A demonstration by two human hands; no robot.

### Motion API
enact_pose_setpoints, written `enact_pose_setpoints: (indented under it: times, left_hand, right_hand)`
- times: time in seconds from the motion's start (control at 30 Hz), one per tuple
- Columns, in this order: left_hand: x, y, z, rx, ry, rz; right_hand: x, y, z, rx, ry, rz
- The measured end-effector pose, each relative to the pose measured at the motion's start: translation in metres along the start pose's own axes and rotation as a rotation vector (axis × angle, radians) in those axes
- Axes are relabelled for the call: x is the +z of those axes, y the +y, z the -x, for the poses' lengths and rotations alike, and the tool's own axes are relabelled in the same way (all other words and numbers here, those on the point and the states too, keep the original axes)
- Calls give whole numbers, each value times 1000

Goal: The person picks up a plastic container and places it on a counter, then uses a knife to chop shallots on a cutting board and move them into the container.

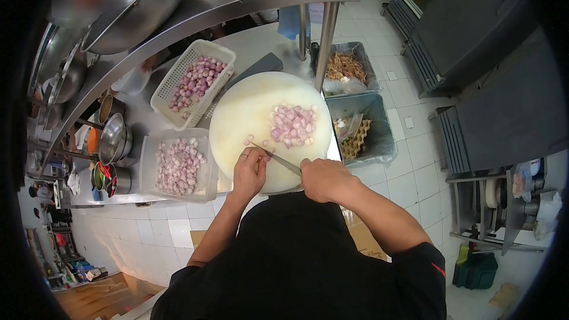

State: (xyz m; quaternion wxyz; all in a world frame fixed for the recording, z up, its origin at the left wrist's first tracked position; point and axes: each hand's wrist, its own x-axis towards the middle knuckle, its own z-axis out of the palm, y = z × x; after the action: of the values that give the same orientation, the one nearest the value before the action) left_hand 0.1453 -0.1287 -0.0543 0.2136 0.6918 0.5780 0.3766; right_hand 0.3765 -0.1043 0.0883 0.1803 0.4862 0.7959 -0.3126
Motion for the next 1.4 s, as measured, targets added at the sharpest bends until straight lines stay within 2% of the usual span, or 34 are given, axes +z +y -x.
enact_pose_setpoints:
  times: [0.13,0.23,0.33,0.5,0.83,0.93,1.23,1.4]
  left_hand:
    - [-1,0,1,54,26,-18]
    - [0,-4,0,97,38,-26]
    - [-1,-6,2,109,37,-15]
    - [-2,-11,2,150,39,-23]
    - [-4,-13,3,167,59,-19]
    - [-5,-12,2,182,53,-9]
    - [-6,-16,2,186,46,11]
    - [-6,-16,3,185,44,2]
  right_hand:
    - [-19,-17,11,53,-15,-36]
    - [-2,-7,-1,71,-68,-66]
    - [-18,-18,15,59,-31,-41]
    - [-8,-16,6,69,-48,-45]
    - [-11,-26,15,89,-30,-75]
    - [8,-16,-3,57,-32,-135]
    - [-12,-23,17,113,-92,-82]
    - [2,-10,-1,75,-39,-89]
